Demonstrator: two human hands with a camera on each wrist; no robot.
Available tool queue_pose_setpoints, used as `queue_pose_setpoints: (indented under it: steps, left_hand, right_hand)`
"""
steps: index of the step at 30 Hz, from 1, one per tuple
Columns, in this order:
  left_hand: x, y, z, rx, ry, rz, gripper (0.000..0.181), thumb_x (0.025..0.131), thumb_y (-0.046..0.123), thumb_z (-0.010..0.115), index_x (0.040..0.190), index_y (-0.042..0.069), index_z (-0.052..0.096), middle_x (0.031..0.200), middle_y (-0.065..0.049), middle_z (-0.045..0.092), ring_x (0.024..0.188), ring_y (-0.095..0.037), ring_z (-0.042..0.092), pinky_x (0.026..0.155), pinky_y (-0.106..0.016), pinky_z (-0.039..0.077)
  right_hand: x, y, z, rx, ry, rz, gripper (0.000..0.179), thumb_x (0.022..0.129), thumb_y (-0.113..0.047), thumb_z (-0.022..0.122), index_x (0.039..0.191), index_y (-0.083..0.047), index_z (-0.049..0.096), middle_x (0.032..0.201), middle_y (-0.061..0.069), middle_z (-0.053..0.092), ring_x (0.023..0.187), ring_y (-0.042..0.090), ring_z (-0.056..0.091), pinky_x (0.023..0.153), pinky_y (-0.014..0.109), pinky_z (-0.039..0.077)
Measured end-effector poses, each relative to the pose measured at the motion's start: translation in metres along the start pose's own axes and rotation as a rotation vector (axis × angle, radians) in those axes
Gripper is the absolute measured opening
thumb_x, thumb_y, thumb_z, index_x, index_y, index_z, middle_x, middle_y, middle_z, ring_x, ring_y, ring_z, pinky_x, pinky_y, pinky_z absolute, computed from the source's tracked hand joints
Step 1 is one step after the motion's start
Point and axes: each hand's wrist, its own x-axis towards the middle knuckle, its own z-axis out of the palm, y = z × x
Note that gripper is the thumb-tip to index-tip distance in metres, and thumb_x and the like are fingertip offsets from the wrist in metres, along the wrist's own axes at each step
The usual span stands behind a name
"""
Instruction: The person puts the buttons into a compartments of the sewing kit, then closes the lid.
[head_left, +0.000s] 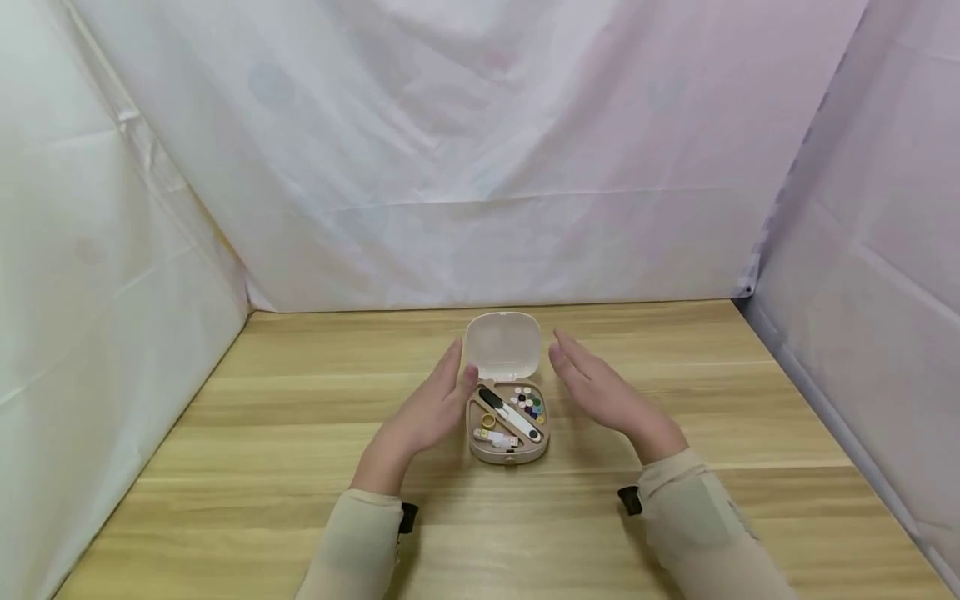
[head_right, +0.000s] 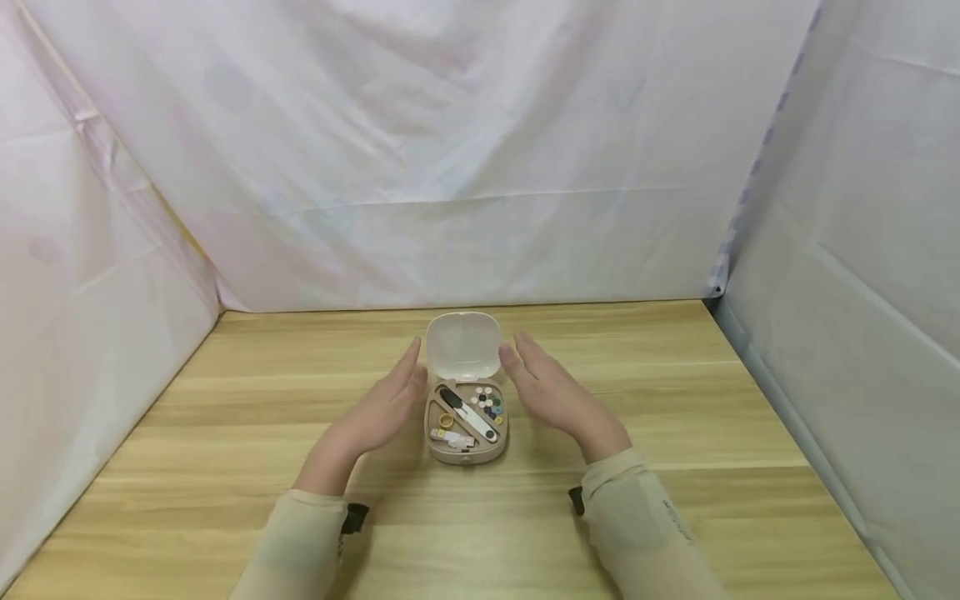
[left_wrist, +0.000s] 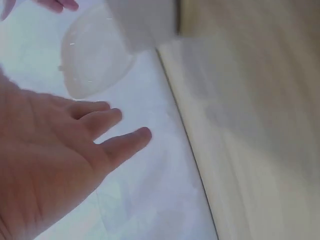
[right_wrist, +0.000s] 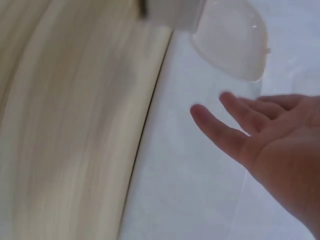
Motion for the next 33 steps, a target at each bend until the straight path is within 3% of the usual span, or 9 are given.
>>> queue_pose_setpoints:
  steps: [4,7,9,15,22,28,33]
  left_hand:
    - [0.003,0.011,-0.01,-0.071,0.058,0.007,0.086,0.108,0.069,0.006,0.172,0.011,-0.003,0.178,-0.017,0.017,0.166,-0.036,0.017,0.136,-0.05,0.014]
    - [0.005,0.016,-0.011,-0.125,0.074,0.007,0.089,0.105,0.071,-0.001,0.171,0.011,-0.004,0.178,-0.016,0.015,0.164,-0.038,0.021,0.136,-0.05,0.014]
    - [0.007,0.02,-0.009,-0.151,0.072,0.006,0.088,0.105,0.069,-0.004,0.171,0.01,-0.003,0.179,-0.013,0.006,0.165,-0.038,0.017,0.136,-0.049,0.013]
    - [0.012,0.028,-0.003,-0.222,0.082,0.007,0.078,0.111,0.059,-0.004,0.172,0.01,0.002,0.18,-0.01,0.007,0.166,-0.036,0.015,0.136,-0.051,0.013]
    - [0.013,0.03,-0.002,-0.243,0.142,0.083,0.097,0.103,0.073,-0.003,0.171,0.006,0.015,0.178,-0.015,0.018,0.166,-0.037,0.019,0.136,-0.051,0.016]
    - [0.008,0.027,0.0,-0.258,0.185,0.108,0.106,0.098,0.079,-0.001,0.169,0.004,0.024,0.175,-0.019,0.027,0.164,-0.038,0.025,0.135,-0.055,0.02]
    - [0.001,0.028,0.005,-0.272,0.201,0.095,0.096,0.103,0.074,0.003,0.169,0.01,0.029,0.171,-0.022,0.033,0.159,-0.042,0.033,0.131,-0.061,0.027]
  right_hand:
    - [0.006,-0.009,0.004,0.294,0.003,0.025,0.088,0.11,-0.065,0.001,0.171,-0.002,0.004,0.18,0.018,0.007,0.167,0.041,0.009,0.132,0.063,0.019]
    - [0.009,-0.012,0.008,0.467,0.017,0.029,0.098,0.104,-0.074,-0.001,0.171,-0.002,0.006,0.181,0.015,0.006,0.169,0.034,0.005,0.131,0.064,0.023]
    - [0.01,-0.011,0.011,0.515,0.028,0.028,0.101,0.102,-0.077,-0.001,0.171,-0.002,0.007,0.181,0.013,0.006,0.169,0.031,0.006,0.131,0.063,0.023]
    - [0.006,-0.007,0.013,0.515,0.055,0.014,0.101,0.103,-0.076,0.002,0.171,-0.002,0.009,0.181,0.012,0.009,0.169,0.031,0.009,0.131,0.062,0.025]
    - [0.002,-0.006,0.012,0.474,0.072,-0.031,0.094,0.108,-0.069,0.004,0.169,0.003,0.012,0.179,0.016,0.013,0.167,0.033,0.015,0.13,0.057,0.031]
    - [-0.003,-0.008,0.014,0.407,0.061,-0.07,0.08,0.114,-0.058,0.007,0.17,-0.002,0.01,0.18,0.015,0.012,0.167,0.035,0.015,0.129,0.058,0.03]
    - [-0.012,-0.011,0.018,0.386,0.078,-0.072,0.074,0.115,-0.053,0.01,0.171,-0.004,0.008,0.18,0.018,0.01,0.167,0.037,0.013,0.129,0.059,0.029]
